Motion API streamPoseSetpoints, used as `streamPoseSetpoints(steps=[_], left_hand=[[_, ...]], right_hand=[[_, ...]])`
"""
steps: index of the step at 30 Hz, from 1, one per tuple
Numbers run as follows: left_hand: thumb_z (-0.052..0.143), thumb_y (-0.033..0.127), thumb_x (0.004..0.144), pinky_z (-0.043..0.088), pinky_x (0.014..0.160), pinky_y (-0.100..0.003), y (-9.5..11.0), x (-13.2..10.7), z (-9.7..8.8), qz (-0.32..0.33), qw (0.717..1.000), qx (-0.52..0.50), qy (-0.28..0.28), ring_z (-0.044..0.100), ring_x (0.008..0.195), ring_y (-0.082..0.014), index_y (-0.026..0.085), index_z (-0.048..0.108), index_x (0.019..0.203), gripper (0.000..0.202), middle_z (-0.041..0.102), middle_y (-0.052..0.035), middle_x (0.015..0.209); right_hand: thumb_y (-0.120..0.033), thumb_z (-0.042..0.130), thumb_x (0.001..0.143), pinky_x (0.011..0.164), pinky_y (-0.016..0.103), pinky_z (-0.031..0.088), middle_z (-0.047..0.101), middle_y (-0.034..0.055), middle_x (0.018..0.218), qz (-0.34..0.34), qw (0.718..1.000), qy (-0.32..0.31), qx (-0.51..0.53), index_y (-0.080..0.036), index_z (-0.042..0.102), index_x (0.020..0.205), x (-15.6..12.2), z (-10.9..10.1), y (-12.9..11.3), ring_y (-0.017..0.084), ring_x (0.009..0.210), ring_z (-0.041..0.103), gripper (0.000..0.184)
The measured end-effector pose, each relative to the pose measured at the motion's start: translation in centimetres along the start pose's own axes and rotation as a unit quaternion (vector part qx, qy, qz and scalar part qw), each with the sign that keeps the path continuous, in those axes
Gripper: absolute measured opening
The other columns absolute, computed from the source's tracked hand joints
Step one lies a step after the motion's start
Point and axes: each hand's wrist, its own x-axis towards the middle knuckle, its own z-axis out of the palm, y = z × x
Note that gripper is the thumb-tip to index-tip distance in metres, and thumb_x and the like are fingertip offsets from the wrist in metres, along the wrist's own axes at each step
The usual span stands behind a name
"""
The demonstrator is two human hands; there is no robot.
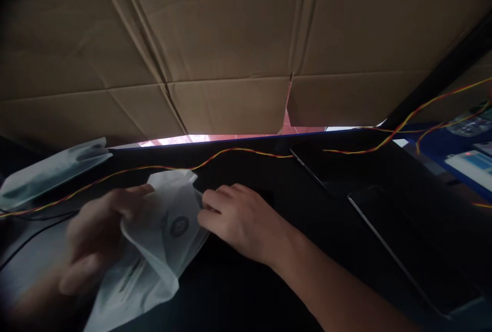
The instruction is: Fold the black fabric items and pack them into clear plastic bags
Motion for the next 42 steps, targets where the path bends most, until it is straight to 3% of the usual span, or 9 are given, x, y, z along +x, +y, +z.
streamPoseSetpoints(steps=[3, 8, 13, 18, 22, 28, 34, 38, 42], left_hand=[[0.045, 0.073, 0.104, 0.035, 0.056, -0.032, -0.2, 1.0, 0.5, 0.125, 0.990, 0.016, -0.070, 0.043, 0.061, -0.0157, 0.024, 0.042, 0.079, 0.055, 0.045, 0.0018, 0.068], [0.052, 0.058, 0.108, 0.030, 0.056, -0.031, -0.8, 1.5, 0.3, 0.150, 0.984, 0.059, -0.072, 0.039, 0.061, -0.0145, 0.024, 0.035, 0.075, 0.050, 0.039, 0.0043, 0.068], [0.067, 0.038, 0.099, 0.031, 0.054, -0.028, -1.3, 1.6, -0.4, 0.144, 0.980, 0.102, -0.092, 0.040, 0.060, -0.0131, 0.024, 0.038, 0.075, 0.040, 0.040, 0.0052, 0.069], [0.069, 0.043, 0.097, 0.033, 0.055, -0.028, -1.8, 1.7, -0.7, 0.097, 0.976, 0.144, -0.132, 0.044, 0.061, -0.0137, 0.023, 0.042, 0.075, 0.040, 0.043, 0.0045, 0.070], [0.068, 0.047, 0.097, 0.035, 0.057, -0.027, -2.0, 1.6, -0.8, 0.070, 0.976, 0.143, -0.151, 0.046, 0.063, -0.0145, 0.023, 0.045, 0.078, 0.039, 0.047, 0.0037, 0.072], [0.067, 0.056, 0.098, 0.037, 0.060, -0.028, -1.8, 1.3, 0.2, 0.058, 0.982, 0.083, -0.158, 0.047, 0.067, -0.0151, 0.023, 0.045, 0.086, 0.041, 0.049, 0.0026, 0.080], [0.048, 0.072, 0.104, 0.041, 0.068, -0.031, -1.4, 0.9, 2.1, 0.057, 0.991, -0.024, -0.122, 0.046, 0.075, -0.0172, 0.023, 0.044, 0.096, 0.050, 0.048, 0.0002, 0.090], [0.048, 0.071, 0.104, 0.045, 0.074, -0.034, -1.4, 0.8, 3.0, 0.061, 0.985, -0.051, -0.154, 0.050, 0.083, -0.0203, 0.022, 0.047, 0.102, 0.048, 0.052, -0.0031, 0.096], [0.048, 0.073, 0.103, 0.046, 0.079, -0.036, -1.3, 0.6, 3.3, 0.070, 0.984, -0.057, -0.156, 0.051, 0.089, -0.0232, 0.022, 0.050, 0.107, 0.052, 0.053, -0.0057, 0.101]], right_hand=[[-0.007, 0.057, 0.103, 0.082, 0.036, 0.046, 0.069, 0.0039, 0.111, 0.010, 1.000, -0.014, 0.015, -0.019, 0.067, 0.096, 0.1, -0.1, 0.0, 0.019, 0.098, 0.061, 0.017], [-0.011, 0.067, 0.096, 0.092, 0.037, 0.049, 0.068, 0.0033, 0.119, 0.085, 0.989, -0.001, 0.124, -0.020, 0.067, 0.110, -0.1, -2.6, -0.3, 0.019, 0.103, 0.061, 0.017], [-0.045, 0.098, 0.072, 0.099, 0.043, 0.054, 0.067, 0.0038, 0.129, 0.119, 0.973, -0.115, 0.163, -0.026, 0.067, 0.123, -1.0, -3.8, -0.7, 0.026, 0.117, 0.062, 0.062], [-0.020, 0.084, 0.087, 0.097, 0.046, 0.058, 0.072, 0.0104, 0.123, 0.121, 0.985, -0.113, 0.052, -0.017, 0.070, 0.120, -0.2, -1.5, -1.4, 0.031, 0.120, 0.067, 0.037], [-0.010, 0.071, 0.090, 0.080, 0.040, 0.062, 0.079, 0.0077, 0.110, 0.170, 0.984, -0.047, 0.033, -0.017, 0.071, 0.116, 0.3, -1.1, -0.9, 0.028, 0.100, 0.077, 0.028], [-0.013, 0.067, 0.092, 0.091, 0.034, 0.062, 0.079, 0.0040, 0.121, 0.196, 0.955, 0.191, 0.113, -0.021, 0.066, 0.130, 0.2, -1.9, -0.8, 0.021, 0.105, 0.076, 0.039], [-0.027, 0.076, 0.094, 0.110, 0.049, 0.051, 0.075, 0.0095, 0.129, 0.012, 0.993, -0.074, 0.095, -0.018, 0.070, 0.127, 0.1, -0.6, -2.5, 0.030, 0.124, 0.064, 0.035], [-0.041, 0.070, 0.097, 0.127, 0.047, 0.034, 0.073, 0.0080, 0.136, -0.023, 0.981, -0.085, 0.174, -0.018, 0.070, 0.128, -0.1, -0.2, -2.7, 0.028, 0.134, 0.059, 0.039], [-0.028, 0.061, 0.098, 0.133, 0.040, 0.023, 0.075, 0.0075, 0.132, -0.032, 0.970, -0.095, 0.220, -0.015, 0.072, 0.125, -0.1, -0.3, -3.0, 0.023, 0.136, 0.061, 0.032]])
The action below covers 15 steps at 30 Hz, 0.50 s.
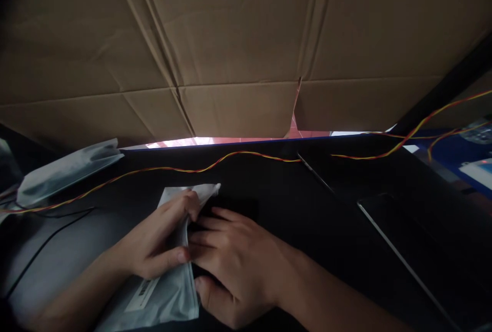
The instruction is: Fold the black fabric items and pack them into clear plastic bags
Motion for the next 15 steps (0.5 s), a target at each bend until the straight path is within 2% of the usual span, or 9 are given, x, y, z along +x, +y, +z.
streamPoseSetpoints(steps=[4, 8, 12, 15], left_hand=[[0.048, 0.073, 0.103, 0.042, 0.076, -0.036, 0.2, 0.1, 0.2, 0.028, 0.999, 0.008, 0.015, 0.049, 0.084, -0.0221, 0.022, 0.047, 0.101, 0.050, 0.052, -0.0042, 0.096], [0.042, 0.075, 0.104, 0.043, 0.075, -0.037, 0.6, 0.5, 0.0, 0.039, 0.999, 0.020, 0.003, 0.050, 0.081, -0.0219, 0.022, 0.050, 0.101, 0.054, 0.055, -0.0038, 0.093], [0.040, 0.076, 0.104, 0.049, 0.080, -0.041, 1.0, 0.9, -0.4, 0.008, 1.000, 0.024, -0.011, 0.058, 0.089, -0.0253, 0.020, 0.057, 0.111, 0.059, 0.060, -0.0082, 0.101], [0.041, 0.076, 0.104, 0.055, 0.093, -0.047, 0.8, 0.7, -0.6, -0.005, 1.000, 0.014, -0.028, 0.064, 0.107, -0.0306, 0.018, 0.058, 0.130, 0.066, 0.065, -0.0141, 0.119]], right_hand=[[-0.022, 0.056, 0.098, 0.134, 0.040, 0.023, 0.079, 0.0085, 0.120, -0.055, 0.998, -0.018, -0.026, -0.013, 0.075, 0.112, 0.4, 0.5, -0.1, 0.022, 0.125, 0.067, 0.025], [-0.025, 0.051, 0.104, 0.130, 0.037, 0.033, 0.080, 0.0096, 0.119, -0.106, 0.994, -0.021, -0.034, -0.012, 0.076, 0.108, 0.6, 1.0, -0.1, 0.022, 0.125, 0.067, 0.029], [-0.027, 0.054, 0.102, 0.127, 0.038, 0.038, 0.078, 0.0115, 0.121, -0.036, 0.999, 0.005, -0.016, -0.013, 0.074, 0.114, 0.4, 1.6, -0.2, 0.022, 0.124, 0.068, 0.028], [-0.027, 0.051, 0.105, 0.128, 0.042, 0.038, 0.077, 0.0129, 0.125, 0.024, 0.999, 0.033, -0.013, -0.014, 0.073, 0.117, 0.4, 1.8, -0.3, 0.023, 0.130, 0.066, 0.028]])
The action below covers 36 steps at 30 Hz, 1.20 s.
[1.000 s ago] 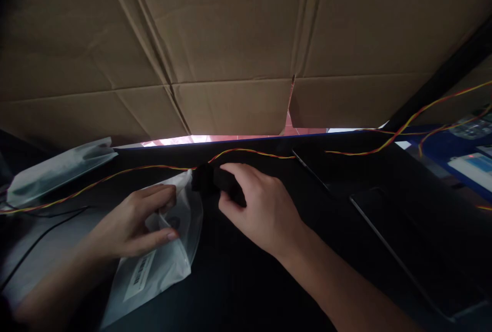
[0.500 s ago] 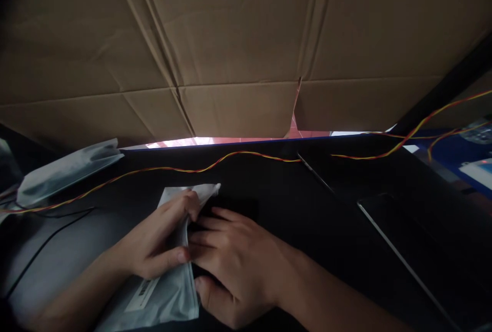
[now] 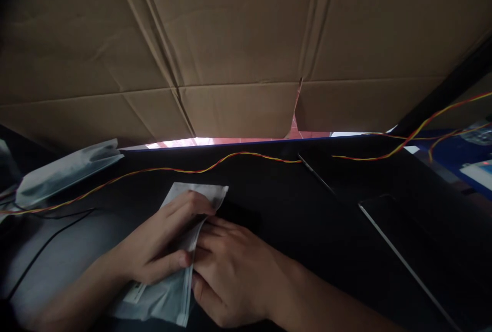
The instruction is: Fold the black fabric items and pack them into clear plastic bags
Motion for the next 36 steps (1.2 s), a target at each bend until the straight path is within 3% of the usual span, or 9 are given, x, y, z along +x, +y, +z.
streamPoseSetpoints(steps=[4, 8, 14, 17, 19, 22, 25, 29, 36], left_hand=[[0.045, 0.076, 0.103, 0.043, 0.123, -0.056, -0.6, -0.7, 0.3, -0.017, 0.999, -0.005, -0.042, 0.048, 0.151, -0.0387, 0.021, 0.036, 0.164, 0.082, 0.049, -0.0197, 0.163], [0.050, 0.078, 0.101, 0.038, 0.130, -0.057, -0.1, -0.6, 0.7, -0.002, 0.995, -0.060, -0.086, 0.038, 0.160, -0.0379, 0.027, 0.028, 0.170, 0.089, 0.037, -0.0156, 0.175], [0.046, 0.076, 0.103, 0.033, 0.133, -0.059, 1.6, 0.2, 1.2, 0.035, 0.991, -0.091, -0.095, 0.040, 0.159, -0.0371, 0.029, 0.030, 0.170, 0.083, 0.044, -0.0129, 0.171], [0.042, 0.073, 0.105, 0.039, 0.128, -0.062, 1.6, -0.1, 1.2, 0.017, 0.998, -0.064, -0.024, 0.042, 0.157, -0.0402, 0.026, 0.037, 0.166, 0.077, 0.049, -0.0158, 0.167], [0.045, 0.067, 0.107, 0.043, 0.125, -0.061, 1.3, -0.3, 0.7, 0.008, 0.999, -0.033, 0.013, 0.047, 0.154, -0.0397, 0.025, 0.041, 0.164, 0.071, 0.055, -0.0166, 0.162], [0.050, 0.067, 0.106, 0.044, 0.125, -0.059, 0.7, -0.4, -0.4, 0.003, 1.000, -0.014, -0.004, 0.056, 0.147, -0.0367, 0.027, 0.048, 0.160, 0.067, 0.061, -0.0145, 0.157], [0.055, 0.073, 0.101, 0.034, 0.130, -0.063, 0.0, -0.4, -1.4, 0.004, 0.999, -0.023, -0.046, 0.051, 0.152, -0.0379, 0.029, 0.044, 0.164, 0.078, 0.055, -0.0141, 0.163], [0.062, 0.078, 0.094, 0.022, 0.133, -0.067, -0.8, -0.5, -1.3, -0.015, 0.997, -0.021, -0.070, 0.039, 0.159, -0.0401, 0.030, 0.031, 0.171, 0.096, 0.041, -0.0148, 0.172], [0.079, 0.071, 0.086, 0.020, 0.135, -0.065, 0.2, -0.1, -0.2, 0.007, 0.991, -0.028, -0.128, 0.040, 0.158, -0.0398, 0.029, 0.030, 0.171, 0.107, 0.041, -0.0132, 0.172]], right_hand=[[-0.029, 0.053, 0.106, 0.125, 0.044, 0.042, 0.077, 0.0134, 0.124, -0.043, 0.999, -0.019, -0.015, -0.013, 0.074, 0.116, 0.0, -0.1, 0.1, 0.025, 0.129, 0.065, 0.028], [-0.027, 0.054, 0.107, 0.114, 0.036, 0.050, 0.079, 0.0090, 0.119, -0.115, 0.992, -0.048, 0.015, -0.014, 0.074, 0.115, -0.1, 1.7, 0.1, 0.023, 0.122, 0.069, 0.025], [-0.040, 0.060, 0.104, 0.104, 0.037, 0.058, 0.081, 0.0042, 0.117, 0.020, 0.997, -0.027, 0.070, -0.026, 0.074, 0.122, 0.3, 6.6, 0.3, 0.025, 0.111, 0.075, 0.026], [-0.037, 0.057, 0.105, 0.110, 0.040, 0.054, 0.077, 0.0120, 0.132, 0.025, 0.995, 0.007, 0.094, -0.018, 0.069, 0.133, 0.5, 4.8, 0.1, 0.027, 0.125, 0.070, 0.036], [-0.032, 0.059, 0.102, 0.116, 0.039, 0.049, 0.072, 0.0120, 0.142, -0.025, 0.990, 0.017, 0.138, -0.017, 0.068, 0.134, 0.5, 2.3, 0.0, 0.027, 0.136, 0.063, 0.036], [-0.019, 0.055, 0.099, 0.118, 0.039, 0.048, 0.073, 0.0100, 0.137, -0.014, 0.985, 0.017, 0.170, -0.018, 0.069, 0.128, 0.3, -1.2, 0.1, 0.023, 0.133, 0.065, 0.032], [-0.018, 0.057, 0.101, 0.117, 0.040, 0.049, 0.075, 0.0089, 0.129, 0.026, 0.991, 0.010, 0.132, -0.020, 0.072, 0.121, -0.1, -2.9, 0.7, 0.022, 0.127, 0.067, 0.026], [-0.036, 0.064, 0.105, 0.123, 0.047, 0.044, 0.070, 0.0120, 0.139, 0.052, 0.998, 0.009, 0.034, -0.020, 0.075, 0.119, -0.2, -2.5, 1.0, 0.027, 0.138, 0.060, 0.024], [-0.039, 0.063, 0.103, 0.121, 0.044, 0.046, 0.076, 0.0177, 0.131, -0.009, 0.996, -0.009, 0.087, -0.012, 0.068, 0.130, 0.0, 1.5, -0.2, 0.029, 0.131, 0.067, 0.039]])
